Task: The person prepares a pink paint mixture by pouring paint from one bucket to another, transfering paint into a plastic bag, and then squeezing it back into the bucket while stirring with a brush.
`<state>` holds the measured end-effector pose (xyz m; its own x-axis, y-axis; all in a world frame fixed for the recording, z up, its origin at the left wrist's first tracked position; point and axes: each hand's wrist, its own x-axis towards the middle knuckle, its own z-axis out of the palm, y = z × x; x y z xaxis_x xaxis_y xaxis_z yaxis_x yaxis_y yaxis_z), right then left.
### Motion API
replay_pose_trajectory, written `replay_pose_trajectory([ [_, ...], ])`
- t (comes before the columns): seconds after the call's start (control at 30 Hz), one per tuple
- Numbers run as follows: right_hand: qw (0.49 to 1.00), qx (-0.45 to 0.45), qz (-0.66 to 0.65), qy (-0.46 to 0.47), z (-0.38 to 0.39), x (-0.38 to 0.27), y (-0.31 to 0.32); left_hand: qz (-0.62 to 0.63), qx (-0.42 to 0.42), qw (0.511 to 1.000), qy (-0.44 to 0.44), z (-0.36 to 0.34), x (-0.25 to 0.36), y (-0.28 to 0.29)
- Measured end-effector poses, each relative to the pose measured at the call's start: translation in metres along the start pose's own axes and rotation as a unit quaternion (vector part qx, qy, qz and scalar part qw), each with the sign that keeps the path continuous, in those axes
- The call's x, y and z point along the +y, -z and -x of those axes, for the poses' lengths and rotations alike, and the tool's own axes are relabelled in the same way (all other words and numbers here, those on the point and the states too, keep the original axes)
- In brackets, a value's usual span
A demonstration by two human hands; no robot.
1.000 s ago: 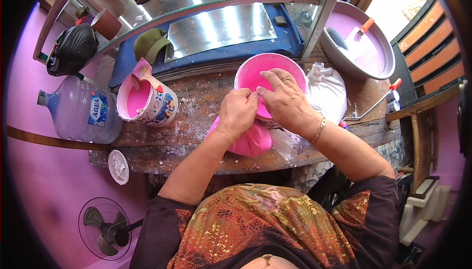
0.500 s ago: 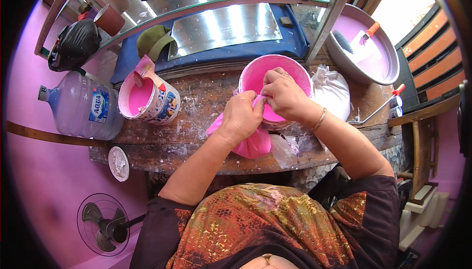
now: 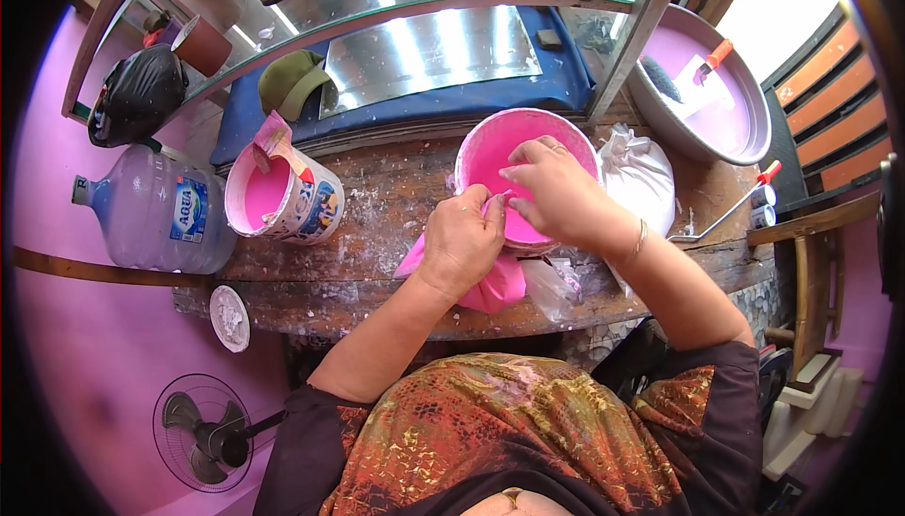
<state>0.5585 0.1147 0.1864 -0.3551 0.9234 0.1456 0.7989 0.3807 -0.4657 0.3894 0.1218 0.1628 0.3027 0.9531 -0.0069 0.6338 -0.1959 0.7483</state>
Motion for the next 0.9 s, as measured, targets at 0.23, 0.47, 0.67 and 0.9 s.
replay_pose_trajectory([
  [0.23,0.964,0.148,0.188,0.116,0.011,-0.014,-0.020,0.153,0.008,0.988,0.013,-0.004,-0.016,-0.004],
  [0.47,0.983,0.131,0.056,0.113,0.002,-0.003,-0.025,0.199,-0.009,0.980,0.012,-0.002,-0.024,-0.005],
  [0.67,0.988,0.100,-0.057,0.101,-0.005,0.013,-0.034,0.117,0.017,0.993,-0.032,0.003,-0.020,-0.006],
  [0.9,0.995,0.062,-0.073,0.020,-0.005,0.019,-0.020,0.093,0.032,0.995,-0.027,0.007,-0.016,-0.008],
])
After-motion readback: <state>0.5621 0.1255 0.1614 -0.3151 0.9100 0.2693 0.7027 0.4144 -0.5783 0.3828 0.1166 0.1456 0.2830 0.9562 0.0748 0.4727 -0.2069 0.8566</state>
